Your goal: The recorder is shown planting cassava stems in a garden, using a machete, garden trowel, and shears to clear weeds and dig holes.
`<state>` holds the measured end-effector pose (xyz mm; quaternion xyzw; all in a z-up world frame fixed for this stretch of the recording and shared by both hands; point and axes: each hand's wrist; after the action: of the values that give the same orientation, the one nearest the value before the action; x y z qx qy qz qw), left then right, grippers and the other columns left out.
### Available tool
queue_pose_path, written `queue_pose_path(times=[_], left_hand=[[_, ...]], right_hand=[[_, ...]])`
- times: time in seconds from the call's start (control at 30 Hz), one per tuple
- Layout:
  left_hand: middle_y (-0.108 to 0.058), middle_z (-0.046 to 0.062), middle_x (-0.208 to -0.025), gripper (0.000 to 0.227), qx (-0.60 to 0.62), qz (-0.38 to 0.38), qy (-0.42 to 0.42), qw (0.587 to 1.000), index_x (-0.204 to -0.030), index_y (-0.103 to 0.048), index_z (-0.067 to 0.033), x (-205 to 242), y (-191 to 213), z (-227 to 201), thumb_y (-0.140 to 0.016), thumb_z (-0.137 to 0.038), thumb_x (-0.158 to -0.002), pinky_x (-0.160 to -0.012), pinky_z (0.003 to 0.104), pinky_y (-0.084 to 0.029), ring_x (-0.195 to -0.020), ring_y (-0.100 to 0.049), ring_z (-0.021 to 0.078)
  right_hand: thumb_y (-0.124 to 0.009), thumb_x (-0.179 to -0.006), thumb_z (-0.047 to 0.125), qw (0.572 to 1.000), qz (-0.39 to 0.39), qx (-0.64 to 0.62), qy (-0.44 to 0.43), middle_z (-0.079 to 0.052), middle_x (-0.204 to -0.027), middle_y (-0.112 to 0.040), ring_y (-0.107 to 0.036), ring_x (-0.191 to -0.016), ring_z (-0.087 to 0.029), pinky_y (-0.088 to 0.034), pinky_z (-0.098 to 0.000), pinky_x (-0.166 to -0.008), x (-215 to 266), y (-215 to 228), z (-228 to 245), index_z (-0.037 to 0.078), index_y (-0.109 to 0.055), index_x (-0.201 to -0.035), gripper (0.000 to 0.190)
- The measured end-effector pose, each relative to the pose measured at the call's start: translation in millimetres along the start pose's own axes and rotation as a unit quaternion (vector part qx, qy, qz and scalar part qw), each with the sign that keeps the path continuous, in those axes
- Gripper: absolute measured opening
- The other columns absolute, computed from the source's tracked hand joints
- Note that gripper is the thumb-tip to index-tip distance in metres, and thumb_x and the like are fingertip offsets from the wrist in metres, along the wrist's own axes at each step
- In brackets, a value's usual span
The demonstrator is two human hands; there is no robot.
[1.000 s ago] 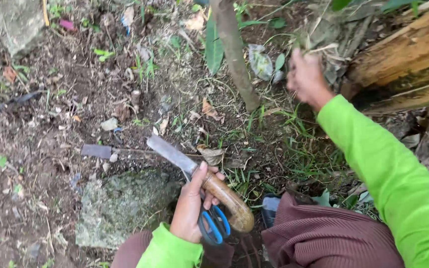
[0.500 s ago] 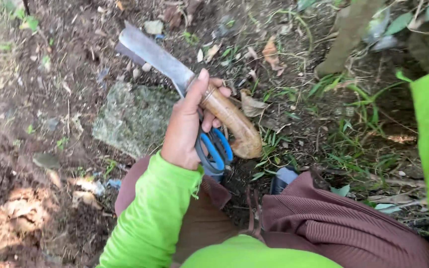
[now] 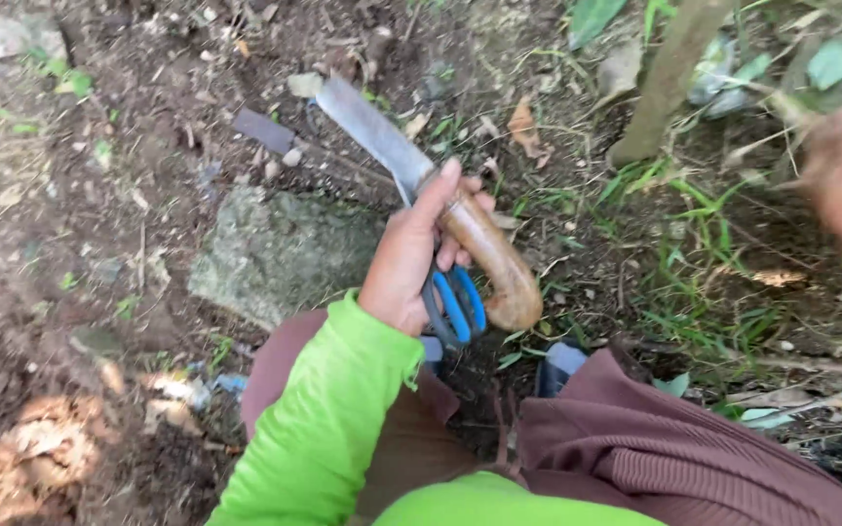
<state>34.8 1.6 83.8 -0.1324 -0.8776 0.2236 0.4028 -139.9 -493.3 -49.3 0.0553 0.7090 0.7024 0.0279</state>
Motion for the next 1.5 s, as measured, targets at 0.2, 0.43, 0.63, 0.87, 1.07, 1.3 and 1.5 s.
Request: queue_pose_path(times=[0.2, 0.43, 0.63, 0.87, 1.07, 1.3, 1.5], left_hand=[[-0.072, 0.008, -0.093, 0.042, 0.016, -0.008, -0.061, 0.998, -0.112, -0.065, -0.0001, 3, 18, -12, -0.066, -0.040, -0.099, -0.052, 0.023, -0.041, -0.052, -0.043, 0.0068], [-0.069, 0.006, -0.090, 0.041, 0.015, 0.006, -0.021, 1.000, -0.111, -0.064, -0.0024, -4, 7, -4, -0.063, -0.041, -0.098, -0.050, 0.024, -0.041, -0.052, -0.044, 0.0086], [-0.070, 0.008, -0.090, 0.037, 0.025, -0.025, 0.011, 0.999, -0.109, -0.062, -0.0037, -18, 5, 5, -0.063, -0.039, -0.098, -0.052, 0.024, -0.042, -0.049, -0.040, 0.0076], [-0.073, 0.009, -0.091, 0.037, -0.059, -0.031, 0.018, 0.998, -0.109, -0.066, -0.0012, -18, -4, 22, -0.063, -0.037, -0.098, -0.050, 0.024, -0.043, -0.050, -0.043, 0.0070], [-0.080, 0.005, -0.092, 0.029, -0.194, 0.026, -0.022, 0.980, -0.107, -0.073, -0.0046, -7, -49, 65, -0.066, -0.030, -0.094, -0.046, 0.021, -0.038, -0.051, -0.046, 0.0046], [-0.071, -0.004, -0.082, 0.029, -0.264, 0.186, -0.039, 0.946, -0.118, -0.075, -0.0056, -3, -128, 92, -0.071, -0.022, -0.094, -0.050, 0.019, -0.036, -0.061, -0.051, 0.0011], [-0.062, -0.004, -0.078, 0.039, -0.281, 0.165, -0.065, 0.943, -0.124, -0.075, 0.0023, -58, -127, 185, -0.068, -0.030, -0.102, -0.057, 0.024, -0.039, -0.066, -0.049, 0.0041]], right_hand=[[-0.069, -0.101, 0.025, 0.996, -0.062, -0.039, 0.048, -0.010, -0.071, -0.063, -0.065, -0.067, -0.028, -0.050, -0.0428, -0.056, -2, 47, 186, 0.012, -0.066, -0.080, 0.026], [-0.070, -0.087, 0.015, 0.990, -0.107, -0.054, 0.071, -0.009, -0.062, -0.059, -0.062, -0.057, -0.028, -0.048, -0.0437, -0.048, 0, 77, 195, 0.011, -0.062, -0.074, 0.015], [-0.076, -0.087, 0.026, 0.993, -0.041, -0.107, 0.039, -0.009, -0.071, -0.061, -0.063, -0.069, -0.027, -0.053, -0.0434, -0.060, -4, 88, 185, 0.007, -0.062, -0.080, 0.025], [-0.071, -0.090, 0.036, 0.936, -0.151, -0.235, 0.213, -0.015, -0.127, -0.066, -0.066, -0.116, -0.033, -0.053, -0.0475, -0.099, -9, 129, 187, 0.005, -0.061, -0.126, 0.049], [-0.075, -0.094, 0.033, 0.877, 0.046, -0.451, 0.160, -0.016, -0.123, -0.069, -0.069, -0.112, -0.031, -0.056, -0.0422, -0.096, -2, 129, 198, 0.002, -0.053, -0.140, 0.059], [-0.071, -0.091, 0.016, 0.750, 0.161, -0.641, 0.019, -0.009, -0.105, -0.072, -0.071, -0.094, -0.017, -0.057, -0.0348, -0.083, 55, 97, 166, -0.002, -0.043, -0.138, 0.058], [-0.065, -0.083, -0.007, 0.627, 0.017, -0.751, -0.204, -0.007, -0.093, -0.065, -0.064, -0.073, -0.013, -0.055, -0.0308, -0.061, 141, 111, 116, -0.001, -0.054, -0.137, 0.055]])
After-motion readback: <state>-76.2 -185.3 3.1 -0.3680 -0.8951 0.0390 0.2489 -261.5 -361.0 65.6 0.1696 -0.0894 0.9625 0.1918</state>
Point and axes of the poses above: each hand's wrist, its own x-axis away from the middle knuckle, its own y-axis out of the back of the hand, z = x × y
